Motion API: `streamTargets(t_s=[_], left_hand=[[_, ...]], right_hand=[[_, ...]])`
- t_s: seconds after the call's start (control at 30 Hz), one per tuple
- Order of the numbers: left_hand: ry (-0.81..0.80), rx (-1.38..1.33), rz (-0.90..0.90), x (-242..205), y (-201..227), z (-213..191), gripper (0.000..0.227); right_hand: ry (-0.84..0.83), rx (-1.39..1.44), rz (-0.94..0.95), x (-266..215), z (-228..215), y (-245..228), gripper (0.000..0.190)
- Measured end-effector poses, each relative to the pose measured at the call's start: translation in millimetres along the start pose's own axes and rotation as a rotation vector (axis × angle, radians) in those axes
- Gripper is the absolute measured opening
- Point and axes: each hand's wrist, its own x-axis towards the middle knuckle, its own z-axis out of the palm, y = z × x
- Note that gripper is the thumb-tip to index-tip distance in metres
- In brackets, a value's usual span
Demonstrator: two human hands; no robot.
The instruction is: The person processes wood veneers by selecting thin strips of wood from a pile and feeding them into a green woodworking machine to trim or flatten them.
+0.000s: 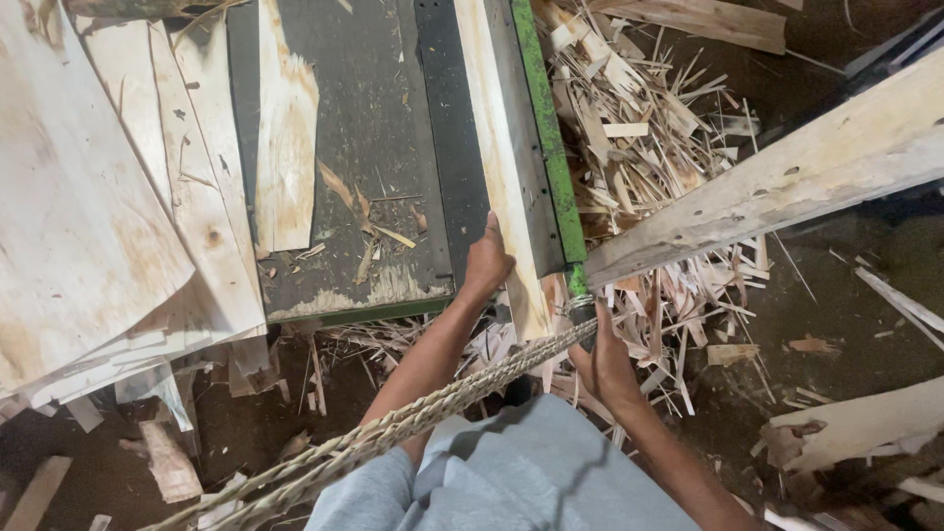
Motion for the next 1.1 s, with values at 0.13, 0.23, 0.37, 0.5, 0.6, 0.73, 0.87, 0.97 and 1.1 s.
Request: streamTargets(t_s=[0.13, 0.23, 0.37, 0.5, 0.6, 0.73, 0.87, 0.97, 1.1], left_hand=[[-0.109, 0.202, -0.087, -2.8, 12.0, -9.1, 0.098], [-0.108, 0.257, -0.037, 1.9, 16.7, -12.8, 0.093], [-0.163, 0.292, -0.077, 9.4, 21.1, -14.5, 0.089], [-0.165, 0.276, -0.073, 10.0, 24.5, -16.7, 0.085], [-0.2, 0.312, -0.091, 13.4, 25.9, -16.1, 0.088], [-0.194, 0.288, -0.095, 17.3, 17.5, -8.1, 0.087], [-0.183, 0.287, -0.048, 23.3, 8.3, 2.3, 0.09], [-0.184, 0.319, -0.042, 13.0, 2.5, 10.3, 0.088], [-0.051, 0.283, 0.053, 31.6, -3.5, 10.5, 0.082]], right_hand=[[-0.028, -0.031, 0.093, -0.4, 1.6, 5.4, 0.078], [0.001, -0.015, 0.022, -0.3, 2.8, 9.8, 0.077], [0.045, -0.017, -0.172, -0.5, -0.7, 6.8, 0.063], [-0.105, -0.006, 0.266, 4.7, -16.1, -15.3, 0.058], [-0.043, -0.079, -0.06, 10.6, -46.5, -50.5, 0.058], [-0.153, -0.082, 0.331, -1.4, -99.5, -79.0, 0.058], [0.031, -0.032, 0.109, -3.8, -28.5, 1.2, 0.075], [-0.035, -0.067, 0.028, 20.7, 65.8, 100.6, 0.073], [-0.057, 0.025, 0.111, 7.9, 83.5, 140.9, 0.073]])
